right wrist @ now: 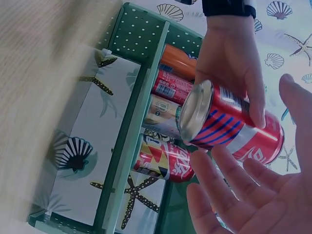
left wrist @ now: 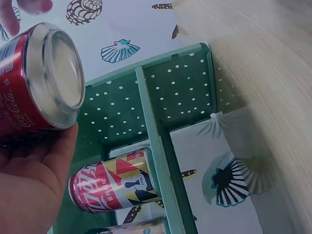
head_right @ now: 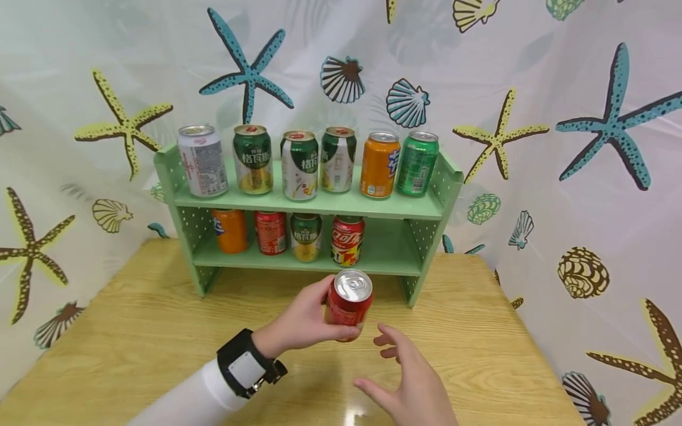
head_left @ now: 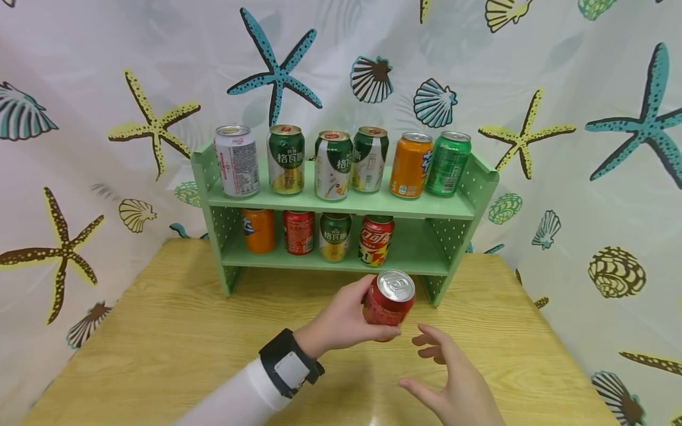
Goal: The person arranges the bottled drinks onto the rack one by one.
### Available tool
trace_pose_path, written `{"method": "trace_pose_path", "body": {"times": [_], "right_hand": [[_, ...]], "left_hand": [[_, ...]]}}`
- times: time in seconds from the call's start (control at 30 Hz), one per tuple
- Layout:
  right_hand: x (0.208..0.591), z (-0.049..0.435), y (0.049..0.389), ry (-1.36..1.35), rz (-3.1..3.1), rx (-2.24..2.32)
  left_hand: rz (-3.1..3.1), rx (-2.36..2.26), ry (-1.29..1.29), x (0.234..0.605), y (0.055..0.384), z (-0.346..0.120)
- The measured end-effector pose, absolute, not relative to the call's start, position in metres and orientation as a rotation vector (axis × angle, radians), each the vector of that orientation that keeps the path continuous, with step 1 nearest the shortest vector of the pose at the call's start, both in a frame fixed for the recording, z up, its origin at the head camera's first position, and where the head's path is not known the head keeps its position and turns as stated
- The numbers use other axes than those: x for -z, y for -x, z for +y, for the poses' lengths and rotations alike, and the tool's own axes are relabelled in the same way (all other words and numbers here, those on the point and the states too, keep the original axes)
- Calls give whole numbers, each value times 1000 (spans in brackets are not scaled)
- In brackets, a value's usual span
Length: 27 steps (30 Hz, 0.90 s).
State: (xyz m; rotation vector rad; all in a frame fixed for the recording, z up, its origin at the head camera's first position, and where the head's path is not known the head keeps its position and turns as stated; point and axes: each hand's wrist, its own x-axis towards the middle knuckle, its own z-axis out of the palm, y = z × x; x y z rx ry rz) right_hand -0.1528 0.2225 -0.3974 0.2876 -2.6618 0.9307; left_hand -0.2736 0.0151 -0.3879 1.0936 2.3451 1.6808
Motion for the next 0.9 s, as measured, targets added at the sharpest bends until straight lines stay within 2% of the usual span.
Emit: {"method": "trace_pose_path", "body": {"times": [0.53,0.9], "right_hand": [[427,229,149,-370,-2502,-909],[426,229,148,-270,-2557,-956]], "left_hand": [[2336,-1834,-940,388,313,62],[2410,-1849,-863,392,334,77]]}}
